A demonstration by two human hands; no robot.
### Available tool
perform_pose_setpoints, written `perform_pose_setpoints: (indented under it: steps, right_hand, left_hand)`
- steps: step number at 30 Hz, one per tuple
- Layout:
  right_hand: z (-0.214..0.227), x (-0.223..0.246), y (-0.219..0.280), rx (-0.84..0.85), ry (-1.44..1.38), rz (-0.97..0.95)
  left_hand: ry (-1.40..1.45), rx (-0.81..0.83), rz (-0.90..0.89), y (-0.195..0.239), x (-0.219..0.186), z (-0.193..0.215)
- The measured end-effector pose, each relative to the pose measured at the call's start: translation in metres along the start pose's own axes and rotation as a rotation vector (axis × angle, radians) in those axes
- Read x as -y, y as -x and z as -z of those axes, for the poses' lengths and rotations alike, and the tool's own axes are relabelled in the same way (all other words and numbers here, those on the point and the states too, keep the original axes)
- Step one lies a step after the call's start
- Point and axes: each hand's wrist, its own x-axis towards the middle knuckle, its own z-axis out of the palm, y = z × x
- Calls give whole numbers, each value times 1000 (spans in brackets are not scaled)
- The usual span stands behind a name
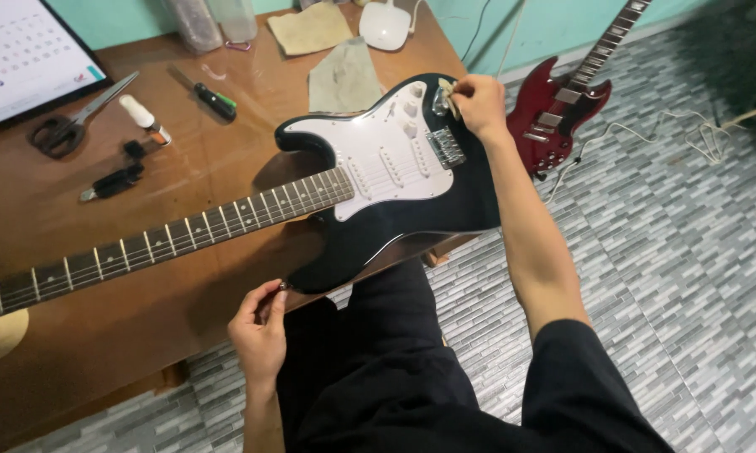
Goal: The person wipes the body, headstock, and fretboard of a black electric guitar with a cloth. They clean the bridge and control area, then return to the fretboard and body, finishing by wiping the bridge again.
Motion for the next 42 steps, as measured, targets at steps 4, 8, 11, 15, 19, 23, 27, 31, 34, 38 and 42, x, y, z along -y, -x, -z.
perform_pose_setpoints:
  steps: [4, 8, 11, 15, 19, 23, 27, 31, 34, 38, 42]
  right_hand:
    - [-7, 24, -27, 301, 35, 12]
    - [13, 70, -32, 523, 217, -278]
    - [6, 50, -40, 453, 346, -98]
    - [2, 32, -38, 379, 393, -4]
    - [-11, 9, -43, 317, 499, 101]
    - [-21, -1, -45, 212, 541, 116]
    - [-31, 1, -40, 179, 551, 130]
    - [-6, 31, -25, 341, 447, 80]
    - [16, 62, -19, 580, 306, -85]
    - [25, 76, -29, 684, 280, -236]
    - [18, 72, -39, 692, 364, -251]
  left_hand:
    - [-27, 15, 28, -2, 0, 2]
    - [-18, 20, 54, -3, -3, 3]
    - [-30, 26, 62, -5, -8, 4]
    - [-39, 48, 35, -5, -6, 4]
    - [-20, 54, 38, -6, -4, 4]
    - [-44, 55, 25, -6, -4, 6]
    - [-11, 67, 34, -6, -3, 6]
    - [-15, 61, 43, -7, -5, 6]
    - [-45, 59, 11, -6, -6, 5]
    - [-34, 48, 34, -5, -7, 3]
    - [-29, 51, 30, -6, -8, 3]
